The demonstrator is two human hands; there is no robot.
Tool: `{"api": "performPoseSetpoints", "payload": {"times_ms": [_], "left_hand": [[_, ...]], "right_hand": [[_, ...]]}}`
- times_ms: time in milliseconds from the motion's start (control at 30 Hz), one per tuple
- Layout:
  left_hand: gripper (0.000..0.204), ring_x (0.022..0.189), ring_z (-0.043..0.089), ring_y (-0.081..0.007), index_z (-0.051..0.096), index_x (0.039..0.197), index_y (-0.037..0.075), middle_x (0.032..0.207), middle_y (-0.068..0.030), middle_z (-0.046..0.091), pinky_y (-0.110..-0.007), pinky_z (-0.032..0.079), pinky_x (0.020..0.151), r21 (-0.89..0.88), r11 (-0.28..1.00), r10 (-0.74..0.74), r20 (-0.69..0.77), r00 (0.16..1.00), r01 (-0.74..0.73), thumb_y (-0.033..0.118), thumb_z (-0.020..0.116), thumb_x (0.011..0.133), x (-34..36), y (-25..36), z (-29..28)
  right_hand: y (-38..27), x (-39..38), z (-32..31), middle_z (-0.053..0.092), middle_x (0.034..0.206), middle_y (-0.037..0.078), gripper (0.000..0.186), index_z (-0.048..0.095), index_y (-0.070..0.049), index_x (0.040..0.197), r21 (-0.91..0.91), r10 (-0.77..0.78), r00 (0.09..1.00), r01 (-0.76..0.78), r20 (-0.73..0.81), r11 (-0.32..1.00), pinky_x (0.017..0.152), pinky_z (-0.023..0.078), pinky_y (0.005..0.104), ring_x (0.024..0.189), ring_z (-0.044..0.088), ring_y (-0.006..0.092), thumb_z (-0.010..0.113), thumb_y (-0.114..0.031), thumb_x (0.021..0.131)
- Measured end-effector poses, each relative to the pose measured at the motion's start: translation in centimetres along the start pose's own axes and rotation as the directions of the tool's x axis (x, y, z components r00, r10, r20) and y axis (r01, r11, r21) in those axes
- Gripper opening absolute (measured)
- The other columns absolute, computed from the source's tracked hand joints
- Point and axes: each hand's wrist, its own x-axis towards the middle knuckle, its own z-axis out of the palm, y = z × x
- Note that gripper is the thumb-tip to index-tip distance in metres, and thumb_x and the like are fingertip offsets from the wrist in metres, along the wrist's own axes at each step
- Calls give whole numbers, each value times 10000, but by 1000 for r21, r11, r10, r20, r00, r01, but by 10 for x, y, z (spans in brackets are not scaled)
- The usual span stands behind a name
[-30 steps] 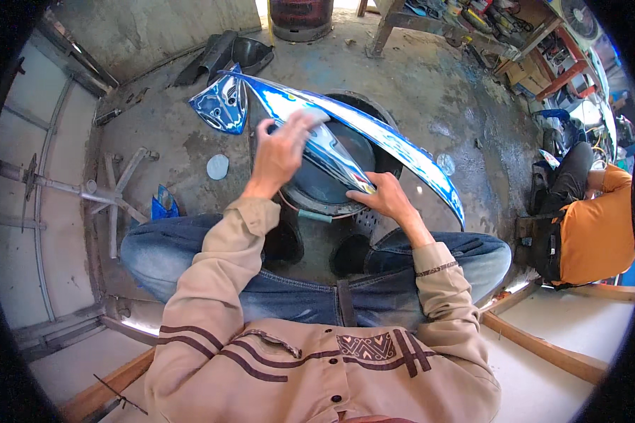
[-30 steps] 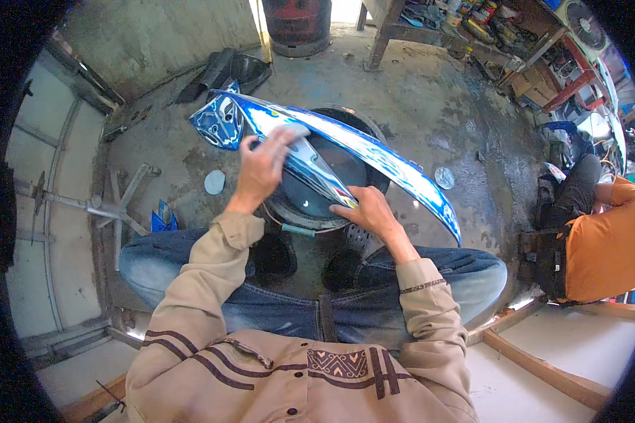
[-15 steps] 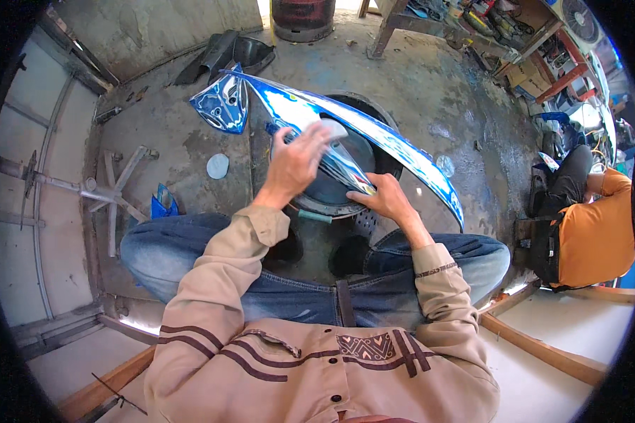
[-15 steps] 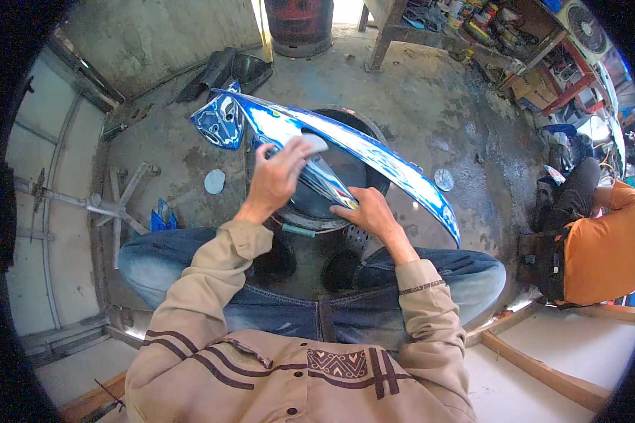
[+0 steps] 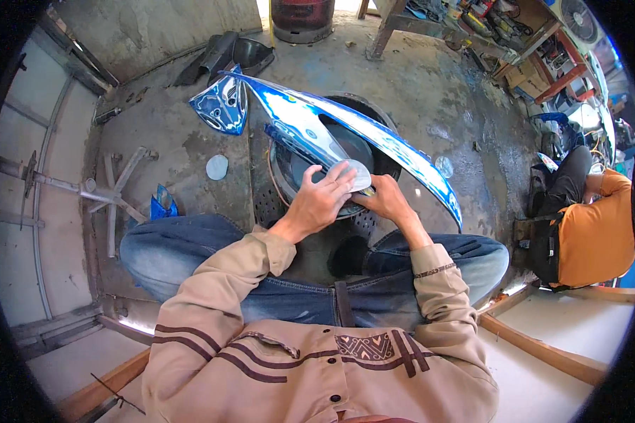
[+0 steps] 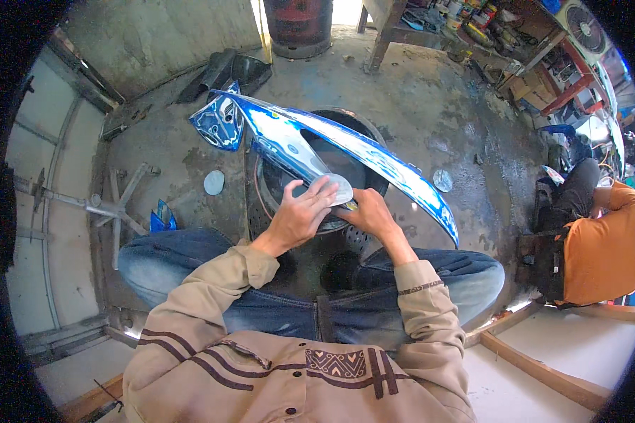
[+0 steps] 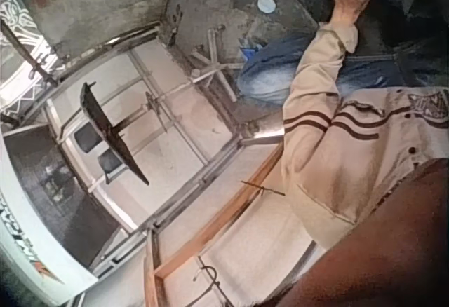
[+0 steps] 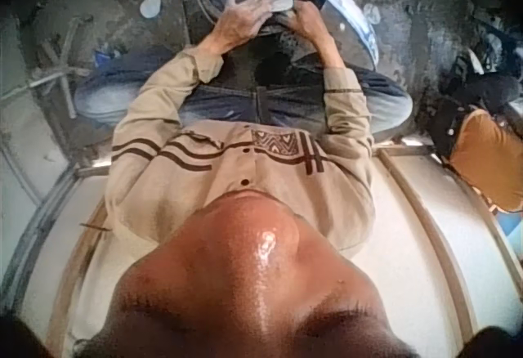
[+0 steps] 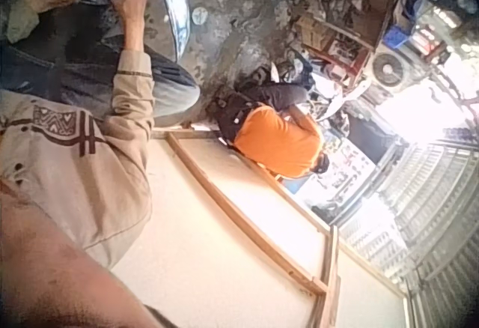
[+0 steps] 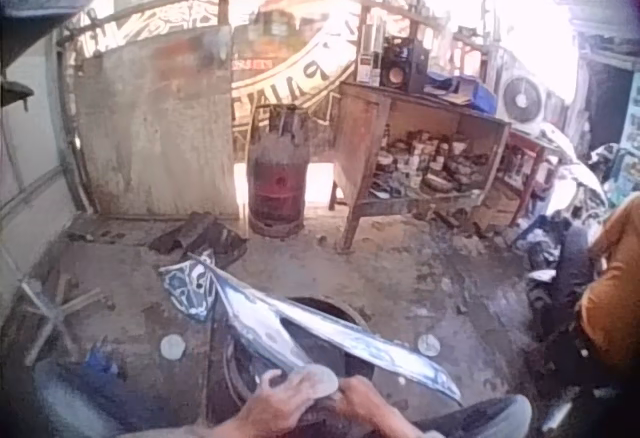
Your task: The person is sanding a blue and white fairing with a sanding disk. They dip the fairing and the disk into a bucket of water while rubbing the surface.
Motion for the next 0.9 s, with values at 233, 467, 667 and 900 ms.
{"api": "performPoseSetpoints", "payload": {"times_ms": [233, 467, 667, 900], "left_hand": [[338, 1442, 581, -194, 695, 1386, 145, 1501, -55, 674, -529, 342, 1119, 146, 978, -128, -153, 980, 150, 142, 579, 1068, 18, -59, -36], [349, 1490, 520, -268, 694, 1388, 97, 1495, -95, 663, -547, 368, 1105, 99, 988, -100, -166, 981, 117, 169, 628, 1052, 3, -30, -11], [357, 1459, 566, -236, 694, 1391, 110, 1518, -65, 658, -546, 347, 1135, 5, 999, 37, 10, 999, -37, 141, 640, 1039, -2, -6, -5], [379, 1450, 570, -245, 689, 1427, 136, 1535, -54, 647, -526, 341, 1146, 119, 962, -218, -203, 955, 245, 134, 613, 1056, 20, -56, -37]], "right_hand": [[-13, 2, -11, 721, 866, 259, 463, 779, -14, 1069, -56, 87, 994, -83, 71, 995, 738, 537, 478, 814, 702, 455, 860, -423, 866], [-8, 3, -8, 726, 875, 253, 462, 779, -18, 1087, -84, 108, 990, -100, 89, 991, 738, 540, 474, 810, 704, 453, 866, -412, 864], [2, -1, 0, 742, 888, 257, 457, 787, -46, 1044, 46, -15, 1000, 16, -20, 999, 776, 555, 523, 867, 705, 474, 870, -451, 849], [-6, 2, -7, 722, 847, 255, 461, 777, -23, 1031, -60, 81, 995, -78, 53, 995, 749, 542, 504, 825, 702, 469, 868, -438, 853]]}}
